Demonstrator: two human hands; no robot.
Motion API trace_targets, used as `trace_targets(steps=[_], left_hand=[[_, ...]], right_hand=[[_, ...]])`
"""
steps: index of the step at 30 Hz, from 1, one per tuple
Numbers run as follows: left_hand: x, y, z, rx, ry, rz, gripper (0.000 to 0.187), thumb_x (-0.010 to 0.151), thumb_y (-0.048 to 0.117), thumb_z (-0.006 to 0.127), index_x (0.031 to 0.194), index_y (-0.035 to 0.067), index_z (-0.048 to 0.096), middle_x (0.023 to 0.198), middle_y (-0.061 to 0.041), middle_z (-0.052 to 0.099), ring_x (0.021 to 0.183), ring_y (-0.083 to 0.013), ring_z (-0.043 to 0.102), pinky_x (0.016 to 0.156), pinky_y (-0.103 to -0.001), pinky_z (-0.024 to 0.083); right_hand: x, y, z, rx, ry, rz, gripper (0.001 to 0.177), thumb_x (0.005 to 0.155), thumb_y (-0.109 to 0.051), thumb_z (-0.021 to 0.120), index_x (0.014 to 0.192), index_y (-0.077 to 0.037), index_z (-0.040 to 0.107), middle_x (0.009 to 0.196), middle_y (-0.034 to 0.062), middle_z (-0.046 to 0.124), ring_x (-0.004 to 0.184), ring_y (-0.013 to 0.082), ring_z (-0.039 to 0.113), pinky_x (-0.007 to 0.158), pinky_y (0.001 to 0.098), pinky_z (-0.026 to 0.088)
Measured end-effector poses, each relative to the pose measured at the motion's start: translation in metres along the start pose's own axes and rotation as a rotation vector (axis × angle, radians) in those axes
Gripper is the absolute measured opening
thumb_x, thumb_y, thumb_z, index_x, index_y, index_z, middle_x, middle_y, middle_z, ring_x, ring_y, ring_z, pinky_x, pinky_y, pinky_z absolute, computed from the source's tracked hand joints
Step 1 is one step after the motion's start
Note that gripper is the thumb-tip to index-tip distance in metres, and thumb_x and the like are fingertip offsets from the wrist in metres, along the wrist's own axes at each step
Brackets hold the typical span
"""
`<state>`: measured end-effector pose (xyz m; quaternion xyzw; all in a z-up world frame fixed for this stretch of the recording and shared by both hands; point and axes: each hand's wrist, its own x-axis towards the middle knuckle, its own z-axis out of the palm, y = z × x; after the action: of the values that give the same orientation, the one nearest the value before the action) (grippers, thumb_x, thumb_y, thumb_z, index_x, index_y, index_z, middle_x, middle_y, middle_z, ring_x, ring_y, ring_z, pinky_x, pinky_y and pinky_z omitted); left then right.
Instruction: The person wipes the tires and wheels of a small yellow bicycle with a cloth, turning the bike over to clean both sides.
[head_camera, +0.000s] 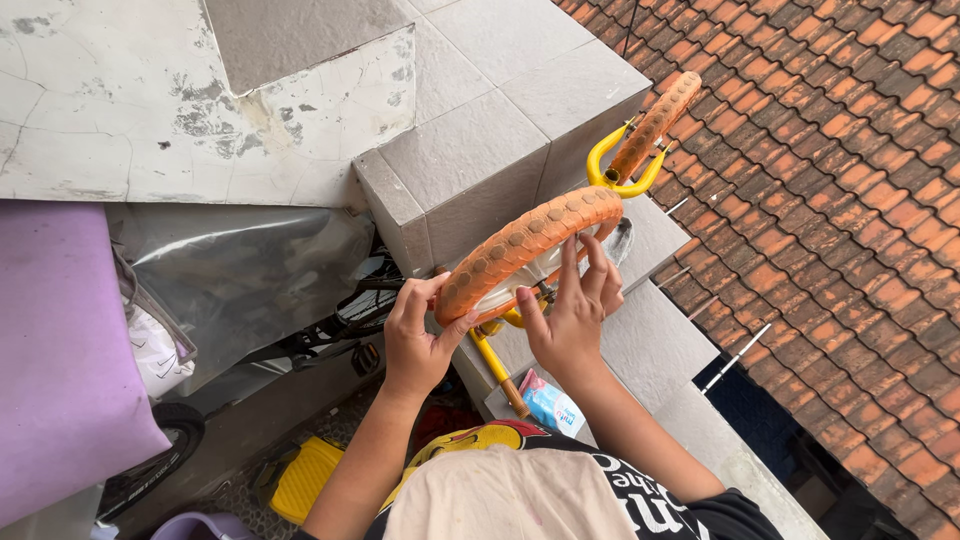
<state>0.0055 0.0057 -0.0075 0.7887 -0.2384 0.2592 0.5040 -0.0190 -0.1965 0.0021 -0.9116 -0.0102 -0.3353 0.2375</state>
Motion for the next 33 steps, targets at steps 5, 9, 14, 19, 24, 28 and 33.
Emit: trace_targets(steps=[5,9,14,19,24,28,33], left_hand=[[-0.001,-0.002,-0.001,-0.003,0.006,-0.004,0.049,0.092,0.034,0.08,0.126,0.006,0.058,0.104,-0.008,0.065,0.09,-0.02,0.068,0.078,-0.034,0.057],[-0.001,0.0,0.0,-0.01,0.012,0.0,0.05,0.091,0.033,0.08,0.126,0.005,0.058,0.103,-0.009,0.064,0.089,-0.0209,0.068,0.078,-0.034,0.057],[-0.003,0.003,0.003,-0.016,0.029,0.015,0.048,0.091,0.031,0.081,0.125,0.005,0.058,0.103,-0.009,0.064,0.09,-0.0229,0.068,0.077,-0.035,0.056],[-0.001,0.005,0.001,-0.023,0.045,0.011,0.047,0.09,0.03,0.082,0.124,0.005,0.059,0.104,-0.01,0.064,0.089,-0.0234,0.068,0.077,-0.035,0.056],[0.001,0.008,-0.001,-0.01,0.059,0.008,0.049,0.088,0.03,0.083,0.124,0.006,0.061,0.101,-0.01,0.064,0.088,-0.0242,0.067,0.077,-0.036,0.055],[0.001,0.009,0.001,0.008,0.076,0.006,0.048,0.088,0.03,0.084,0.124,0.008,0.061,0.101,-0.01,0.065,0.09,-0.0247,0.068,0.077,-0.036,0.056],[-0.002,0.005,0.001,-0.014,0.072,-0.014,0.048,0.089,0.031,0.083,0.124,0.007,0.06,0.103,-0.01,0.065,0.091,-0.0247,0.069,0.077,-0.036,0.056]], right_hand=[[0.005,-0.001,0.005,0.169,0.094,0.001,0.07,0.091,-0.036,0.068,0.144,0.007,0.053,0.148,0.0256,0.043,0.131,0.0394,0.04,0.112,0.0513,0.03],[0.009,0.0,0.011,0.339,0.229,-0.118,0.03,0.091,-0.008,0.078,0.113,0.005,0.063,0.134,0.0219,0.059,0.117,0.0328,0.064,0.098,0.0396,0.054],[0.015,0.002,0.007,0.357,0.256,-0.268,0.02,0.082,0.006,0.08,0.097,0.002,0.068,0.104,0.0152,0.07,0.099,0.0315,0.069,0.087,0.0395,0.057],[0.024,0.007,0.0,0.294,0.183,-0.298,0.017,0.083,0.005,0.078,0.096,-0.001,0.069,0.102,0.0127,0.072,0.102,0.0314,0.068,0.089,0.0409,0.054],[0.031,0.002,-0.018,0.008,0.031,-0.273,0.01,0.082,-0.006,0.077,0.091,-0.006,0.074,0.099,0.0073,0.072,0.112,0.0327,0.06,0.092,0.0453,0.041],[0.041,-0.01,-0.027,-0.183,-0.049,-0.253,0.013,0.083,-0.012,0.074,0.094,-0.005,0.075,0.102,0.0109,0.068,0.113,0.0319,0.058,0.092,0.046,0.04],[0.052,-0.006,-0.034,-0.132,-0.204,-0.304,0.016,0.08,-0.008,0.073,0.095,-0.002,0.075,0.101,0.0126,0.068,0.105,0.0315,0.06,0.081,0.0455,0.045]])
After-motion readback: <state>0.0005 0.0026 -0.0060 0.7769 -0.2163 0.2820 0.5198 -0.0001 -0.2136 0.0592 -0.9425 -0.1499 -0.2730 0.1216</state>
